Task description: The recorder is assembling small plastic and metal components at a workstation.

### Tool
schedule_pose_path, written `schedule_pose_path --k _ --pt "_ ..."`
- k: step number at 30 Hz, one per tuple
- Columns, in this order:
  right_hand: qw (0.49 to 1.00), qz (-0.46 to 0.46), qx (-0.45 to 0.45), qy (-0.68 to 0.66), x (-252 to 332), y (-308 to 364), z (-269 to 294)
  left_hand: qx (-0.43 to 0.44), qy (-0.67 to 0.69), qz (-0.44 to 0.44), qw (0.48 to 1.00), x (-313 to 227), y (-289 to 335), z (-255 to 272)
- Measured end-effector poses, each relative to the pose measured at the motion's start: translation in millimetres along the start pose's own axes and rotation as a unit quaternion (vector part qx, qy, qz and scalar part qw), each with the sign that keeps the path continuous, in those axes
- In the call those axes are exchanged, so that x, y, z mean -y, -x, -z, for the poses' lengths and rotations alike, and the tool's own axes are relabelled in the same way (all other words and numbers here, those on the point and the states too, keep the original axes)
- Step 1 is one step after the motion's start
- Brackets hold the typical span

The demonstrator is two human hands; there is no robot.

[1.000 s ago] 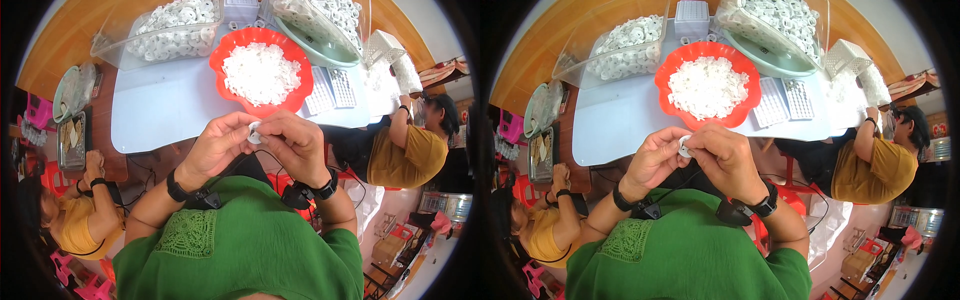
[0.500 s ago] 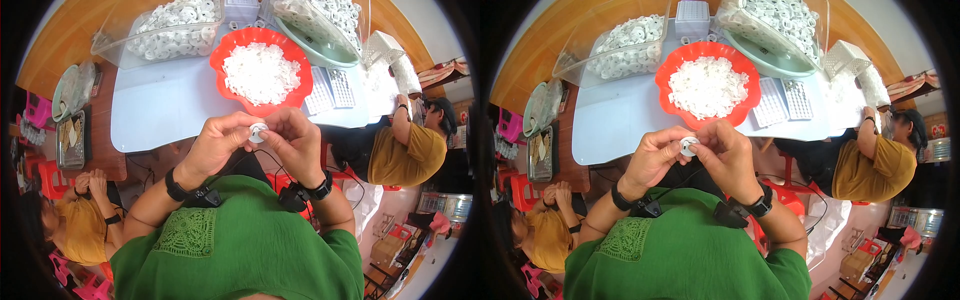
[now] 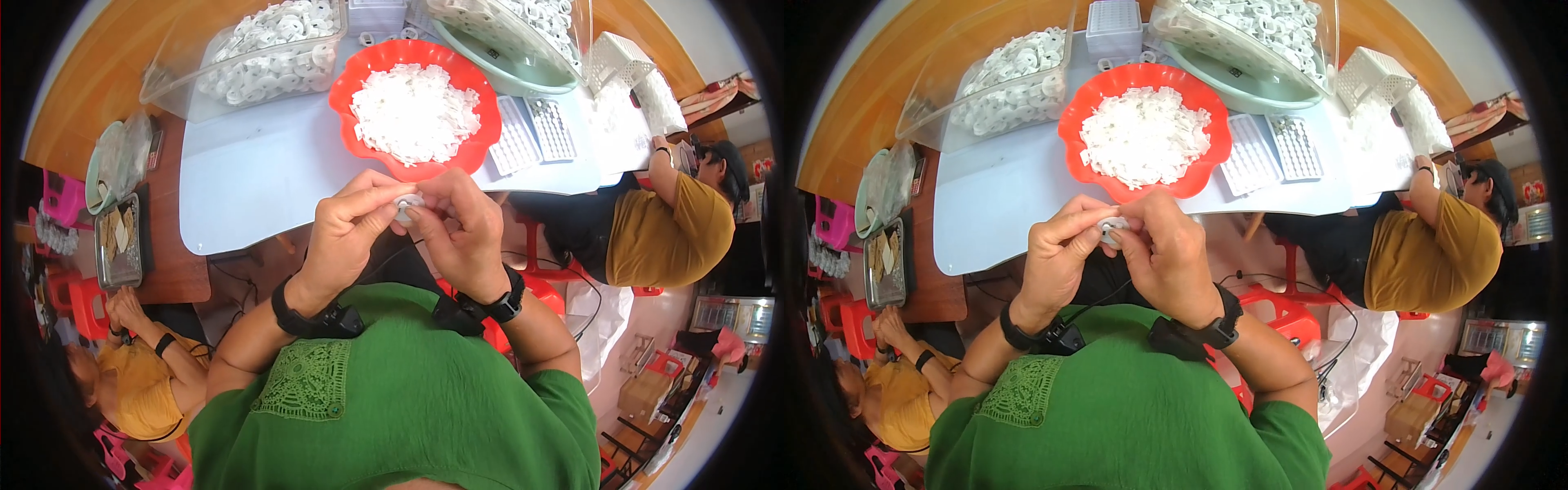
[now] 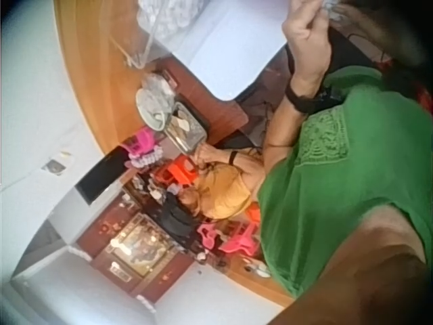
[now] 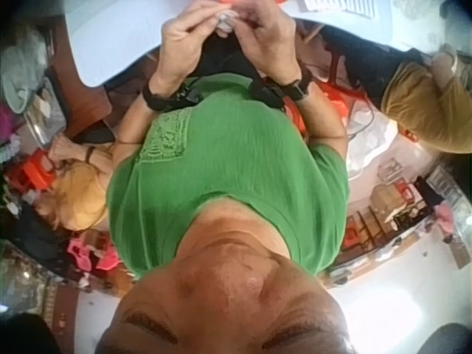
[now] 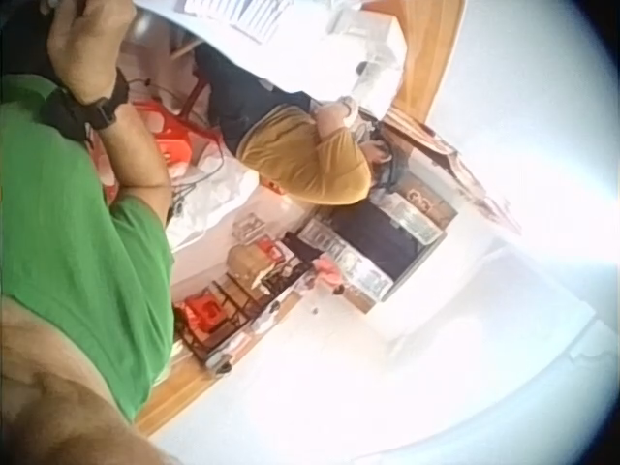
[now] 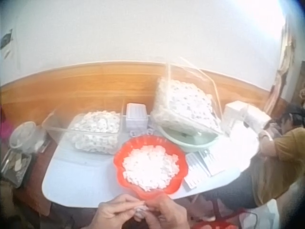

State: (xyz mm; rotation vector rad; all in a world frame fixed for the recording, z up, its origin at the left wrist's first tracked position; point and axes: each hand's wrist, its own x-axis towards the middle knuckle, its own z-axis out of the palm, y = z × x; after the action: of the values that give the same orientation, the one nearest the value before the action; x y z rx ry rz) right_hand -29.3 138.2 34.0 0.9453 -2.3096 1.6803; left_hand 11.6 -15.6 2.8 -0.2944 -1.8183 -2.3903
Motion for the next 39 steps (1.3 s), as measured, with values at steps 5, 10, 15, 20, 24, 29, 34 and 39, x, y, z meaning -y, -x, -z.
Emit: schedule_pose_path --k 5,10,15,20,24,29,34,39 --pt "0.999 0.027 -0.002 0.028 -0.5 -0.2 1.1 -0.017 -0.027 -0.023 0.999 -1.1 1.0 -2.4" --pt "1.000 -0.011 0.010 -0.019 -2.8 0.5 -0.3 -0.026 -0.051 -0.036 0.998 -2.1 1.0 -5.2" --pt "0.999 -0.016 0.009 -0.039 -9.1 3.9 -2.9 -0.032 -0.095 -0.044 0.994 -1.8 2.7 -6.3" --pt "0.998 -0.022 0.007 -0.062 -4.7 2.7 -2.1 -0.028 0.002 0.004 1.000 -2.0 -0.9 -6.4" --pt "0.998 0.013 -0.037 -0.042 2.5 6.1 -1.4 -0.026 -0.006 -0.002 1.000 -6.1 -1.3 -9.3" --pt "0.986 0.116 -0.107 0.050 2.6 10.8 -1.2 -0.019 -0.039 -0.043 0.998 -11.8 -1.6 -15.9" --pt "0.986 0.120 -0.111 0.037 2.8 11.3 -1.1 -0.034 -0.090 -0.076 0.992 -11.6 0.2 -21.5" --pt "0.990 0.106 -0.097 0.010 3.3 14.8 1.7 -0.049 -0.120 -0.095 0.987 -12.6 2.0 -25.9"
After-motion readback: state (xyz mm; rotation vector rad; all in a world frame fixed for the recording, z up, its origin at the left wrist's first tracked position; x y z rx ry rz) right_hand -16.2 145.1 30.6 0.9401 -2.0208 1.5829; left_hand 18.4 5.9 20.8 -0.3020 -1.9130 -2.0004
